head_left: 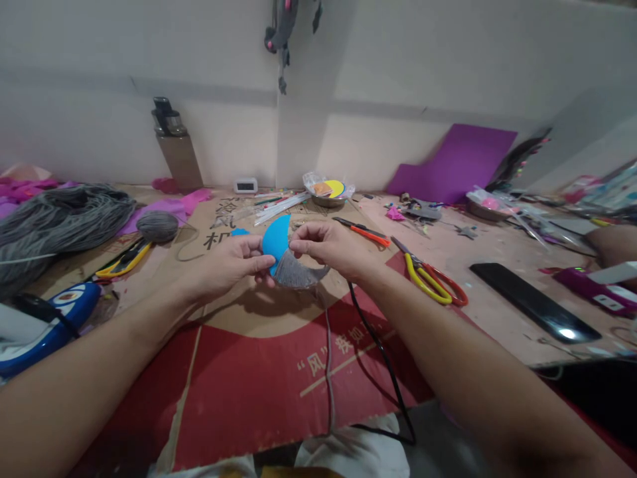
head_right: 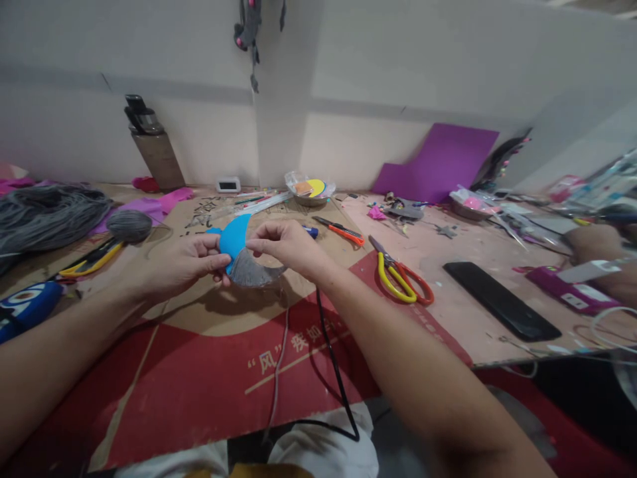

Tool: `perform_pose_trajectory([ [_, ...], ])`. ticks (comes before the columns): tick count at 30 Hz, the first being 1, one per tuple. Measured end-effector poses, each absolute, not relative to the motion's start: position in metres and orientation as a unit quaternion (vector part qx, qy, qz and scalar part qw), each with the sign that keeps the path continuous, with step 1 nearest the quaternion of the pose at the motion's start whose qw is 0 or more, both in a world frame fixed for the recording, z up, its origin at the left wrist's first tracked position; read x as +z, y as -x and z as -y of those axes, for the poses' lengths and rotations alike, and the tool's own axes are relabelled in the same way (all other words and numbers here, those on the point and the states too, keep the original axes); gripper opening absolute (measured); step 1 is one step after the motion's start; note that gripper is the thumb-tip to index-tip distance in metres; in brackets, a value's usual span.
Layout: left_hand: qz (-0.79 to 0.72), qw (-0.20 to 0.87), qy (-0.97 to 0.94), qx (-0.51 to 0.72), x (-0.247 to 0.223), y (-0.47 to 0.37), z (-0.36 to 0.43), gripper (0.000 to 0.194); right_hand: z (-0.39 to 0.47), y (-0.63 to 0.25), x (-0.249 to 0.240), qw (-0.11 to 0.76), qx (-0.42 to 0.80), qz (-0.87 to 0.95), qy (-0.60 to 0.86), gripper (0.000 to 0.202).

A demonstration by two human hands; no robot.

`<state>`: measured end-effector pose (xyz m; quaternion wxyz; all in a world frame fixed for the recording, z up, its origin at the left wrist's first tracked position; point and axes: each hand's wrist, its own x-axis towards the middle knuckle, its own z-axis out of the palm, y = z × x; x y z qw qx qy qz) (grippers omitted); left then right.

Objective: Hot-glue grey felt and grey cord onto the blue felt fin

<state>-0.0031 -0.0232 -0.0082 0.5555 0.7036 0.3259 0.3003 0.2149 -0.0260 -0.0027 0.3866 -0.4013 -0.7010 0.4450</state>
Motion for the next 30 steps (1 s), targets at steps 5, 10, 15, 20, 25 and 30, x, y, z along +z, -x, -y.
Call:
perform_pose_trajectory([
  [5, -0.263, 0.634, -0.648, 0.328, -0.012, 0.004, 0.021, 0.023, 0.023, -0.215, -0.008, 0.392, 0.582, 0.632, 0.329, 0.027],
  [10, -0.242, 0.696, -0.562, 0.376, -0.013, 0.002, 0.023, 0.028, 0.03, -0.195, -0.017, 0.455, 0.605, 0.548, 0.357, 0.022],
  [15, -0.269, 0.702, -0.511, 0.417, -0.011, -0.002, 0.028, 0.028, 0.042, -0.181, -0.02, 0.533, 0.564, 0.516, 0.363, 0.026],
  [20, -0.279, 0.689, -0.518, 0.424, -0.013, -0.005, 0.031, 0.027, 0.043, -0.182, -0.024, 0.546, 0.468, 0.585, 0.375, 0.011],
  [25, -0.281, 0.64, -0.588, 0.407, -0.01, -0.003, 0.031, 0.025, 0.028, -0.19, -0.034, 0.51, 0.491, 0.624, 0.33, 0.009],
  [30, -0.296, 0.635, -0.582, 0.413, -0.009, -0.002, 0.029, 0.025, 0.027, -0.192, -0.03, 0.475, 0.628, 0.524, 0.324, 0.021],
])
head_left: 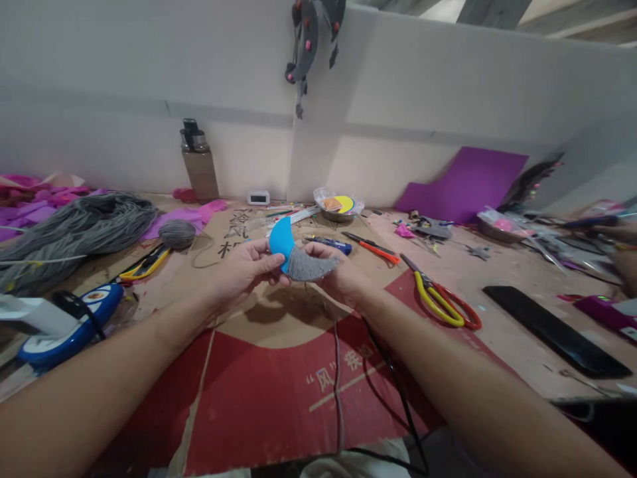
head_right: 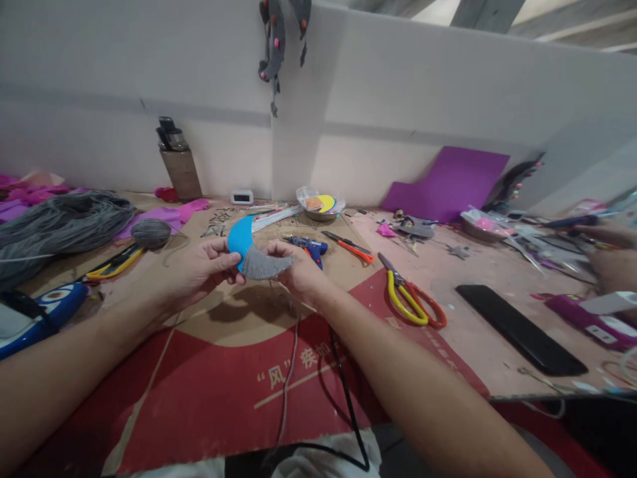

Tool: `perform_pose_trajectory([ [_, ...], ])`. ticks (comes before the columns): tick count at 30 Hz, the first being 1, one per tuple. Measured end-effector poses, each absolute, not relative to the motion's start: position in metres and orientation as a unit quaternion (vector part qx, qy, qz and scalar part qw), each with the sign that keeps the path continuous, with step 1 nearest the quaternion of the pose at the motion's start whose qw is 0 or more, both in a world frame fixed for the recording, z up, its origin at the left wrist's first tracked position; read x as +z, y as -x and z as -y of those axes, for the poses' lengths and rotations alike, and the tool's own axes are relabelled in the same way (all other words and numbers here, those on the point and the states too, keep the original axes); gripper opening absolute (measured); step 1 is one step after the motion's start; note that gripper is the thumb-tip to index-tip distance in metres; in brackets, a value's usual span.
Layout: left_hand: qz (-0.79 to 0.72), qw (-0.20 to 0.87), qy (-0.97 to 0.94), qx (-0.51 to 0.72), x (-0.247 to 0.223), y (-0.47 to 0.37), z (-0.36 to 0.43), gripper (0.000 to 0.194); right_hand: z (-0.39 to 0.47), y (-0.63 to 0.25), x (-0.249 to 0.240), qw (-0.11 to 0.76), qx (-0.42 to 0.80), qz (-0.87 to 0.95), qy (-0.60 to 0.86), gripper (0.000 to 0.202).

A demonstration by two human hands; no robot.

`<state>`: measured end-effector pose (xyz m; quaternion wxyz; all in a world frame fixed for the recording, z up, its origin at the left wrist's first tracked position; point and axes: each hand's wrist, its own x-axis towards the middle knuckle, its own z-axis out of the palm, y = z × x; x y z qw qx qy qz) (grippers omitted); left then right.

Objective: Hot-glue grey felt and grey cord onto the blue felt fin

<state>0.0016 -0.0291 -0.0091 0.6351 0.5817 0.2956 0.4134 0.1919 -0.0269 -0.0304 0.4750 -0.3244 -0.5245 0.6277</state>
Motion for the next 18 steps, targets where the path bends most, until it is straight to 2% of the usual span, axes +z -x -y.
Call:
perform_pose_trajectory([
  [3, -0.299, 0.652, -0.563, 0.411, -0.0107, -0.0017, 0.0286, 0.024, 0.031, -0.1895, -0.0254, 0.476, 0.66, 0.48, 0.329, 0.021],
  [7, -0.303, 0.673, -0.523, 0.426, -0.0096, -0.0026, 0.0299, 0.024, 0.0334, -0.1864, -0.028, 0.499, 0.642, 0.481, 0.329, 0.02],
  [12, -0.307, 0.676, -0.51, 0.433, -0.0061, -0.0038, 0.0315, 0.027, 0.0331, -0.1875, -0.0317, 0.517, 0.537, 0.555, 0.369, 0.023],
  [16, -0.306, 0.639, -0.566, 0.422, -0.0051, -0.0036, 0.0321, 0.031, 0.033, -0.1882, -0.0289, 0.504, 0.456, 0.651, 0.337, 0.012],
  [18, -0.307, 0.62, -0.589, 0.417, -0.0041, -0.0032, 0.0328, 0.031, 0.0327, -0.1872, -0.0284, 0.505, 0.465, 0.651, 0.324, 0.01],
])
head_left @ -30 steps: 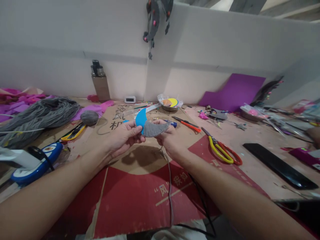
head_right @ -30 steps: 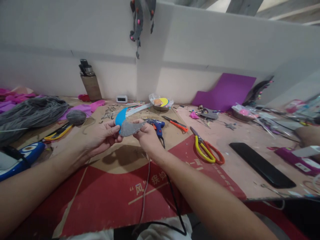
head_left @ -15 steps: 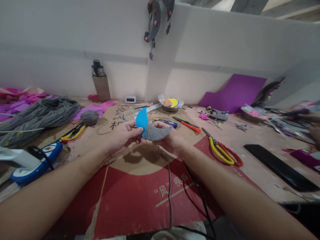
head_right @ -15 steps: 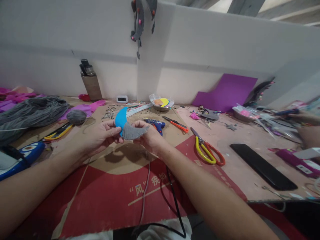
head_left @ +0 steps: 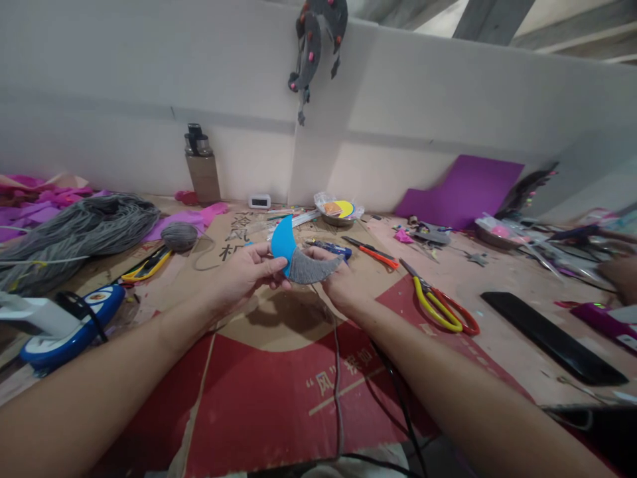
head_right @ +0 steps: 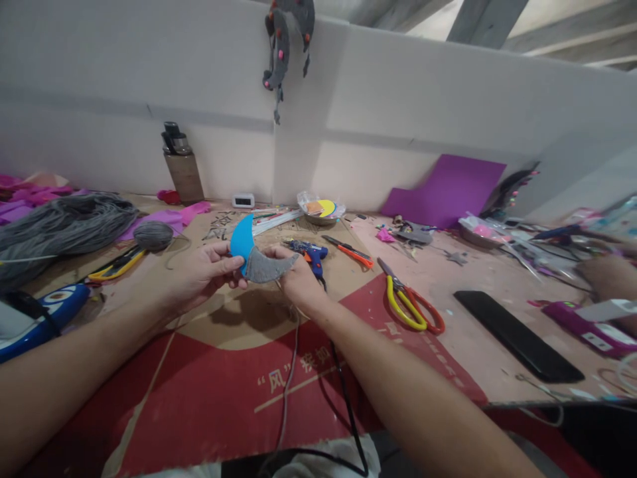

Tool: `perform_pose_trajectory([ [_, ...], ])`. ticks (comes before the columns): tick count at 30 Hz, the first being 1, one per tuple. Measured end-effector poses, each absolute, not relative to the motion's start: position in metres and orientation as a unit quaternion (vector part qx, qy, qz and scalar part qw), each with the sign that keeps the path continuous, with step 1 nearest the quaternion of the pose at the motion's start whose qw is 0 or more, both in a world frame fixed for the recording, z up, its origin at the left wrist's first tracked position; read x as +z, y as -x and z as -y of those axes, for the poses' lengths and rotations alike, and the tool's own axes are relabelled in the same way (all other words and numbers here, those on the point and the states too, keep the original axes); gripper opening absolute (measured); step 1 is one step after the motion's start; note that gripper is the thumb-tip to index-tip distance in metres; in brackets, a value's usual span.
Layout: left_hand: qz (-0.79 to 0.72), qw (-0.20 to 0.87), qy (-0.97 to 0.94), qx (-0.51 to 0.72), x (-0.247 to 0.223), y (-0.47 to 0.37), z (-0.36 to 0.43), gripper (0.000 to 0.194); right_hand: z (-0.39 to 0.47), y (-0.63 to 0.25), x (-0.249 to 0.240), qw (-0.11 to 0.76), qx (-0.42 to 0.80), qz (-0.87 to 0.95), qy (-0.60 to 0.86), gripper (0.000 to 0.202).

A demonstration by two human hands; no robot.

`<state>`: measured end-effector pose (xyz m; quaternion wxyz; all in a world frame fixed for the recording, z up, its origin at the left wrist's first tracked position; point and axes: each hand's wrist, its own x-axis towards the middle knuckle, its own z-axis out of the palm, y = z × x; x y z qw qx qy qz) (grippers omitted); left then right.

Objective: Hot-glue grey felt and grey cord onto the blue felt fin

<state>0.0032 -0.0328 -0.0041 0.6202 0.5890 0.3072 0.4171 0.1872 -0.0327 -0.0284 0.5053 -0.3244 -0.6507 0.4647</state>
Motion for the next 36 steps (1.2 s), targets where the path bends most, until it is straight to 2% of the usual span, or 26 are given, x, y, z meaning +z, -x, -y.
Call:
perform_pose_trajectory([
  [7, -0.311, 0.611, -0.606, 0.403, -0.003, -0.001, 0.033, 0.027, 0.028, -0.191, -0.031, 0.523, 0.648, 0.48, 0.275, 0.036],
  [11, -0.306, 0.607, -0.622, 0.39, -0.007, 0.0, 0.03, 0.025, 0.025, -0.198, -0.028, 0.492, 0.685, 0.465, 0.269, 0.036],
  [14, -0.306, 0.607, -0.627, 0.381, -0.01, 0.002, 0.029, 0.024, 0.025, -0.2, -0.025, 0.465, 0.683, 0.493, 0.272, 0.047],
  [27, -0.315, 0.572, -0.679, 0.335, -0.011, 0.003, 0.029, 0.022, 0.024, -0.211, -0.013, 0.46, 0.518, 0.627, 0.355, 0.03],
  [31, -0.376, 0.494, -0.696, 0.361, -0.006, 0.003, 0.028, 0.02, 0.024, -0.212, -0.013, 0.455, 0.452, 0.669, 0.374, 0.028],
  [33, -0.418, 0.439, -0.704, 0.37, -0.001, 0.002, 0.029, 0.018, 0.024, -0.211, -0.012, 0.451, 0.385, 0.696, 0.405, 0.027],
  [36, -0.45, 0.388, -0.713, 0.373, 0.004, 0.003, 0.03, 0.016, 0.022, -0.214, -0.01, 0.439, 0.265, 0.726, 0.458, 0.035],
])
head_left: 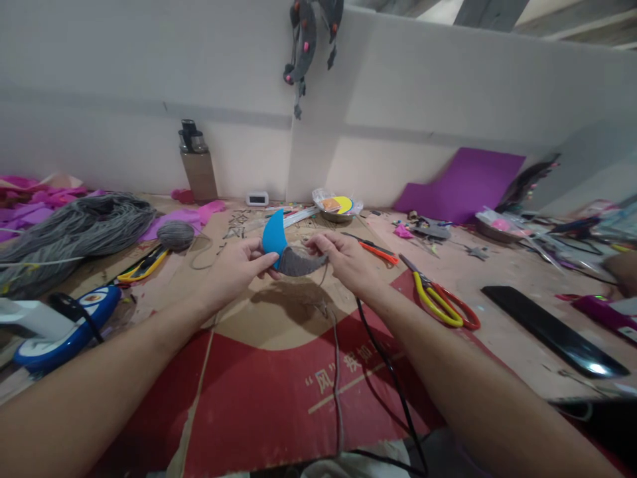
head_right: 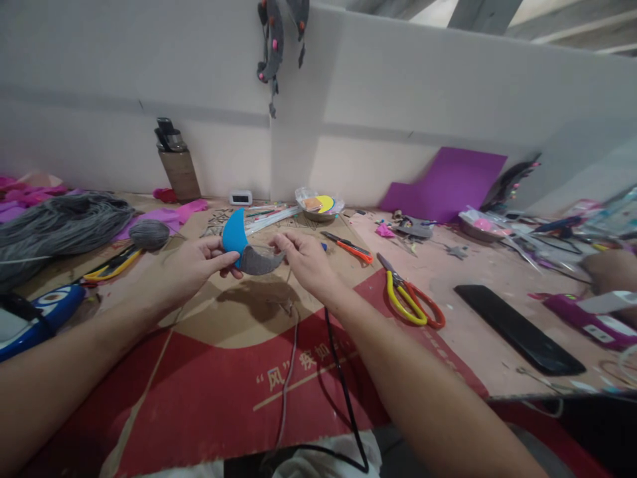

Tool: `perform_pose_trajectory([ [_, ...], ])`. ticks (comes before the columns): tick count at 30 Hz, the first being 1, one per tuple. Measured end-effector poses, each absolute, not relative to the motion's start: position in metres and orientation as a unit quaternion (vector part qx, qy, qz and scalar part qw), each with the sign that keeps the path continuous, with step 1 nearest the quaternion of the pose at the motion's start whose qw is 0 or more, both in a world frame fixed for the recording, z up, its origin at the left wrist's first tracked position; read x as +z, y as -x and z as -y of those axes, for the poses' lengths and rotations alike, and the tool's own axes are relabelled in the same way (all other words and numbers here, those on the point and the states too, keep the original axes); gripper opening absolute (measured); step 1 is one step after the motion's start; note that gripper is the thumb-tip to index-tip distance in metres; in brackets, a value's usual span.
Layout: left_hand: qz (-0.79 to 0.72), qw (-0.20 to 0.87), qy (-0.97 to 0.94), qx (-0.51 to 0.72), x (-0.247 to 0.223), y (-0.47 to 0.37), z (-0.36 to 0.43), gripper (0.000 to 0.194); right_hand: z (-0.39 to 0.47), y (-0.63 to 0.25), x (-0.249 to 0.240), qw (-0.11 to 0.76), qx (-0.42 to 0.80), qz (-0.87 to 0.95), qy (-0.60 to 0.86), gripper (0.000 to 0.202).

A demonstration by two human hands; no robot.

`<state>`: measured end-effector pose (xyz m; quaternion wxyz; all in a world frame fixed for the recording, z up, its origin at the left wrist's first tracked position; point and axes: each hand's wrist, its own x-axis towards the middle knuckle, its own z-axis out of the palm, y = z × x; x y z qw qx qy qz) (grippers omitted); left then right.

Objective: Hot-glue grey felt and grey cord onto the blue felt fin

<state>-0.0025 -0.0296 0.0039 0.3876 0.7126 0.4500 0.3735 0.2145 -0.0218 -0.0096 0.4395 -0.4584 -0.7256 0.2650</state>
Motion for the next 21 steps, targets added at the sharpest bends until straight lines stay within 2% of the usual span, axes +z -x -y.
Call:
perform_pose_trajectory([
  [3, -0.452, 0.368, -0.719, 0.38, 0.003, 0.005, 0.028, 0.017, 0.016, -0.227, -0.008, 0.355, 0.138, 0.751, 0.54, 0.039],
  [6, -0.457, 0.334, -0.726, 0.39, 0.0, 0.007, 0.026, 0.017, 0.011, -0.247, -0.009, 0.166, 0.031, 0.72, 0.673, 0.037],
  [8, -0.468, 0.312, -0.724, 0.398, 0.001, 0.008, 0.026, 0.015, 0.01, -0.259, -0.011, 0.039, 0.017, 0.704, 0.709, 0.036],
  [10, -0.476, 0.299, -0.722, 0.403, 0.003, 0.009, 0.026, 0.014, 0.011, -0.266, -0.016, -0.008, 0.019, 0.715, 0.698, 0.035],
  [12, -0.476, 0.288, -0.724, 0.409, 0.004, 0.009, 0.027, 0.014, 0.011, -0.266, -0.024, 0.023, 0.018, 0.713, 0.7, 0.038],
  [15, -0.469, 0.272, -0.736, 0.406, 0.003, 0.009, 0.027, 0.013, 0.008, -0.26, -0.04, 0.115, 0.037, 0.679, 0.724, 0.045],
  [18, -0.459, 0.262, -0.75, 0.398, -0.001, 0.01, 0.026, 0.012, -0.001, -0.261, -0.052, 0.228, 0.103, 0.631, 0.734, 0.026],
  [21, -0.461, 0.254, -0.753, 0.395, -0.004, 0.01, 0.026, 0.013, -0.011, -0.27, -0.053, 0.298, 0.161, 0.585, 0.737, 0.01],
])
